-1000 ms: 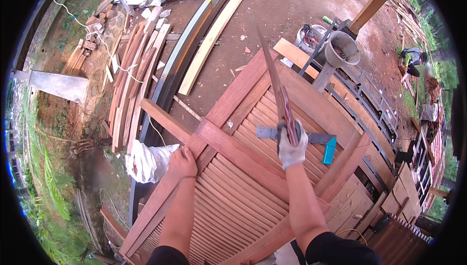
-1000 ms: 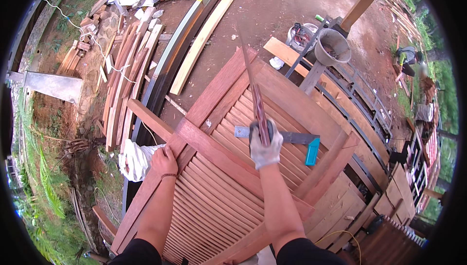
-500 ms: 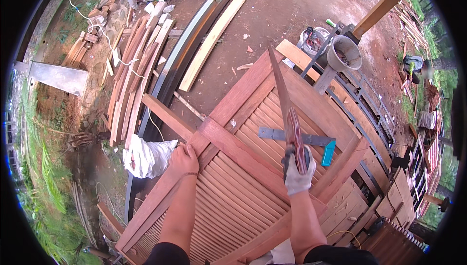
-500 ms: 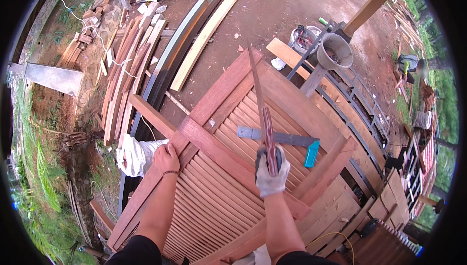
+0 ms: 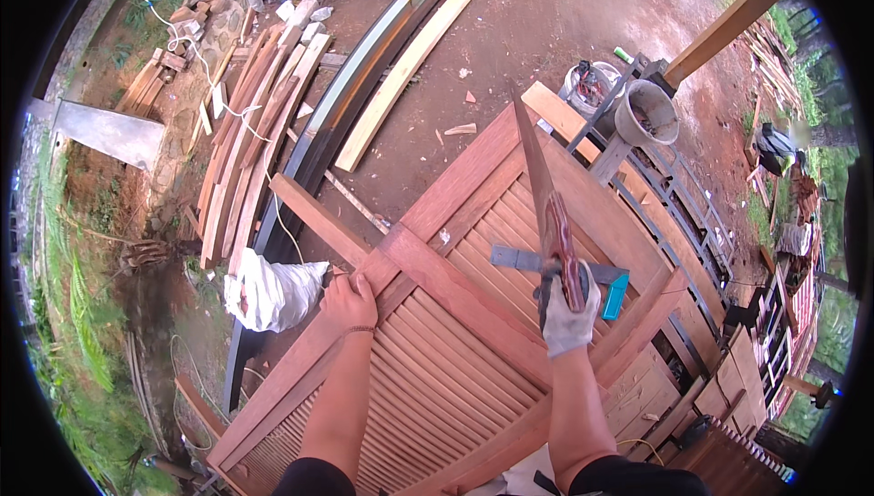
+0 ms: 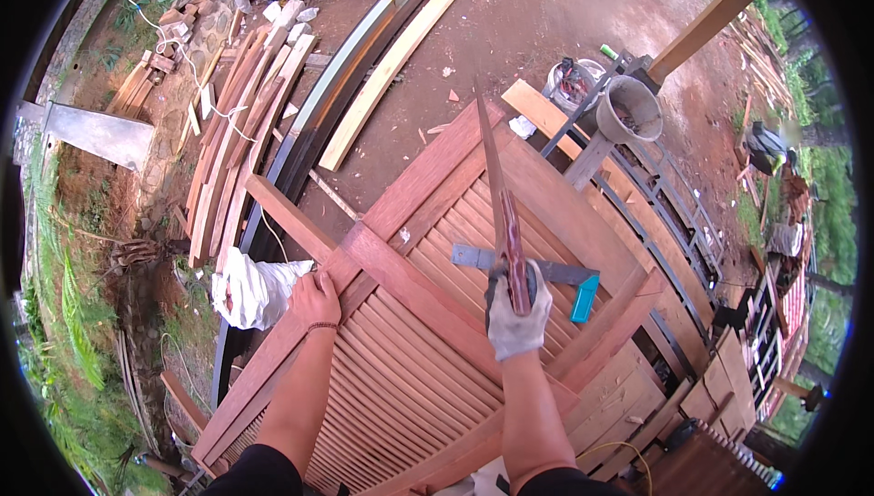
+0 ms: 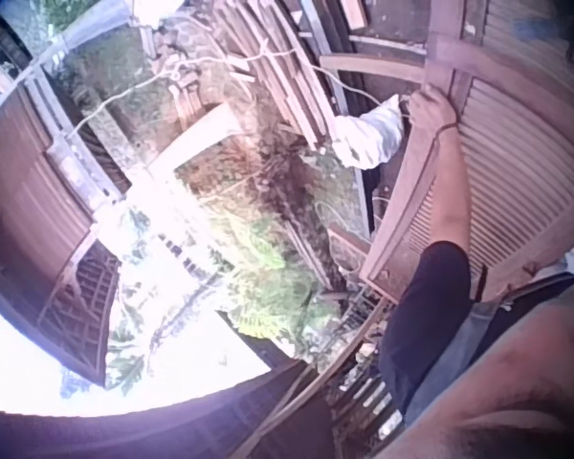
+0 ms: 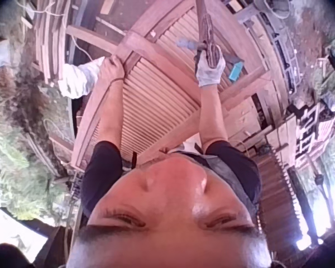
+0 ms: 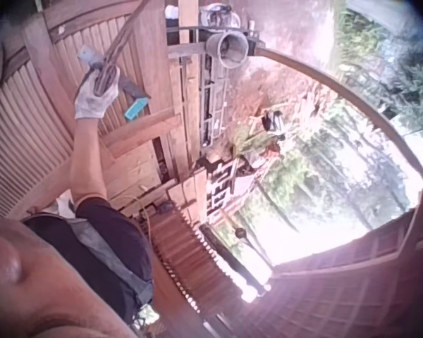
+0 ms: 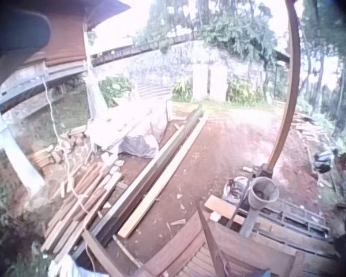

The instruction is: The person measures and marks a wooden slatted panel using a try square and pencil. They then use a hand saw to cut along the marked line on the panel's frame. Finally, they use a power sander to smooth the cut edge of the wood.

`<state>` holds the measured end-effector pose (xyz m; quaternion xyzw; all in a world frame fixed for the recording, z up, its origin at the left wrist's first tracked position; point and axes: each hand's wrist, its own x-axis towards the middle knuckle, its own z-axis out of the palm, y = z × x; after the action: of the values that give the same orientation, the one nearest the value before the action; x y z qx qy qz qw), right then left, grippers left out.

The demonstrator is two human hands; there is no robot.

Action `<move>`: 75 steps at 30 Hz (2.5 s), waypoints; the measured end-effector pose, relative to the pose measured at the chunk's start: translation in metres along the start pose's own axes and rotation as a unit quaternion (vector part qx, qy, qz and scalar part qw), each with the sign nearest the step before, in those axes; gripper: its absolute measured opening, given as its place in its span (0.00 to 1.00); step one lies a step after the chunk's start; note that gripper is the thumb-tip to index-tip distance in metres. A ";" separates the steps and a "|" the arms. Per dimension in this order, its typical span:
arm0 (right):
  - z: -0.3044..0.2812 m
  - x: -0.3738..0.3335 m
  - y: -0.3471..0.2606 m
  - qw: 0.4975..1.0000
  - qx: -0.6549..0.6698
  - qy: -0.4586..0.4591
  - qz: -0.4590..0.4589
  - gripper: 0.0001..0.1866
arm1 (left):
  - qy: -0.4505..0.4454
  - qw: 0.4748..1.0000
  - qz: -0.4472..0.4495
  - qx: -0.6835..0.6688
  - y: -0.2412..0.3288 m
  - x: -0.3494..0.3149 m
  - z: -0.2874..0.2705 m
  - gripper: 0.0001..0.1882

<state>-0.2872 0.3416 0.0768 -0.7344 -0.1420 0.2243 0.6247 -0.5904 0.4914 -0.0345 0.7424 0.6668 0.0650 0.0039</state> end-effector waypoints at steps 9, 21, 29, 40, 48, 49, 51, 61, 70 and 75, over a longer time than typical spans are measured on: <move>0.026 0.083 -0.025 0.989 -0.127 -0.039 0.058 0.11 | 0.047 0.998 0.011 -0.035 0.009 0.000 0.012 0.17; 0.049 0.169 0.005 0.965 -0.256 0.006 -0.054 0.21 | 0.011 0.999 0.015 -0.037 0.021 -0.006 0.023 0.18; 0.035 0.096 0.010 0.995 -0.099 0.010 0.000 0.09 | -0.005 1.000 0.012 -0.014 0.015 -0.010 0.005 0.21; -0.007 -0.012 0.029 0.998 -0.047 0.008 -0.034 0.08 | -0.012 1.000 -0.005 -0.008 0.000 -0.008 0.006 0.21; 0.022 0.053 0.046 0.987 -0.140 -0.015 -0.073 0.07 | 0.039 0.999 0.007 0.010 -0.004 -0.010 0.010 0.20; -0.003 -0.001 0.043 1.000 -0.011 -0.023 0.006 0.08 | 0.039 0.999 0.005 0.007 -0.007 -0.013 0.008 0.20; -0.032 -0.058 0.040 0.994 -0.087 0.002 0.060 0.09 | 0.043 0.999 0.014 -0.009 0.003 -0.009 0.008 0.19; 0.015 0.042 0.067 0.987 -0.112 0.004 -0.111 0.11 | 0.005 1.000 0.006 0.003 -0.001 -0.009 0.009 0.17; 0.045 0.127 0.045 0.975 -0.178 0.033 -0.127 0.09 | 0.009 0.999 0.030 -0.018 0.024 -0.005 0.012 0.18; -0.015 -0.035 0.042 0.999 -0.041 -0.011 0.016 0.09 | 0.011 1.000 -0.001 0.001 0.003 -0.008 -0.002 0.18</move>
<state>-0.3126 0.3047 0.0427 -0.7591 -0.1459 0.2362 0.5888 -0.5882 0.4827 -0.0330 0.7412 0.6674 0.0724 -0.0036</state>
